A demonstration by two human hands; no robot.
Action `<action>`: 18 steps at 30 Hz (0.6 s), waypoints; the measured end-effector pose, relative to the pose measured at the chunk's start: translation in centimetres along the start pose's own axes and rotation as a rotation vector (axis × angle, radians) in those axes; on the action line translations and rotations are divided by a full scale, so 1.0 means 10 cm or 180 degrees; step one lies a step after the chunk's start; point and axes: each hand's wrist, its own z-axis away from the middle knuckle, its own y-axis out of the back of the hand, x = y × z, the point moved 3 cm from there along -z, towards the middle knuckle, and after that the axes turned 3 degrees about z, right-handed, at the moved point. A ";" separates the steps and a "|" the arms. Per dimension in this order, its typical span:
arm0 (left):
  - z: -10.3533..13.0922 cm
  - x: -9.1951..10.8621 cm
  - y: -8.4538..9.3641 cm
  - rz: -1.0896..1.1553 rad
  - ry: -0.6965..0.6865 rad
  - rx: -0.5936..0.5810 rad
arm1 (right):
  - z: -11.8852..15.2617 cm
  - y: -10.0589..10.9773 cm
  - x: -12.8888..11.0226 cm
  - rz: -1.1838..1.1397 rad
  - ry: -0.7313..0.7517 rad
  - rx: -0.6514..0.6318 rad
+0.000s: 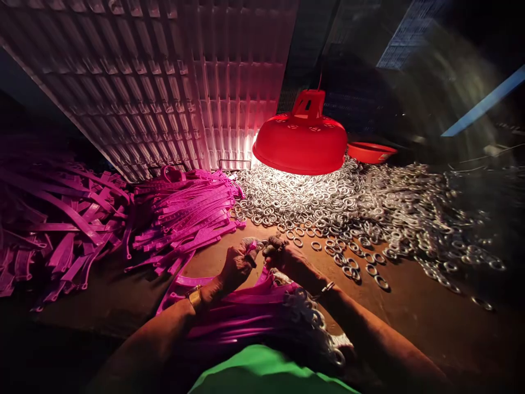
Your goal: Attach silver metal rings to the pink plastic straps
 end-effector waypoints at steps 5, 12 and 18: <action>-0.07 -0.02 -0.02 0.0297 0.0433 0.0093 | 0.06 -0.09 -0.07 0.0827 0.0444 0.0450; -0.05 -0.08 -0.02 -0.0245 0.0523 0.0170 | 0.05 -0.06 -0.06 0.1413 0.0651 0.0260; -0.07 -0.06 0.01 0.0949 0.0742 -0.0361 | 0.01 0.01 0.01 0.2067 0.0785 0.0485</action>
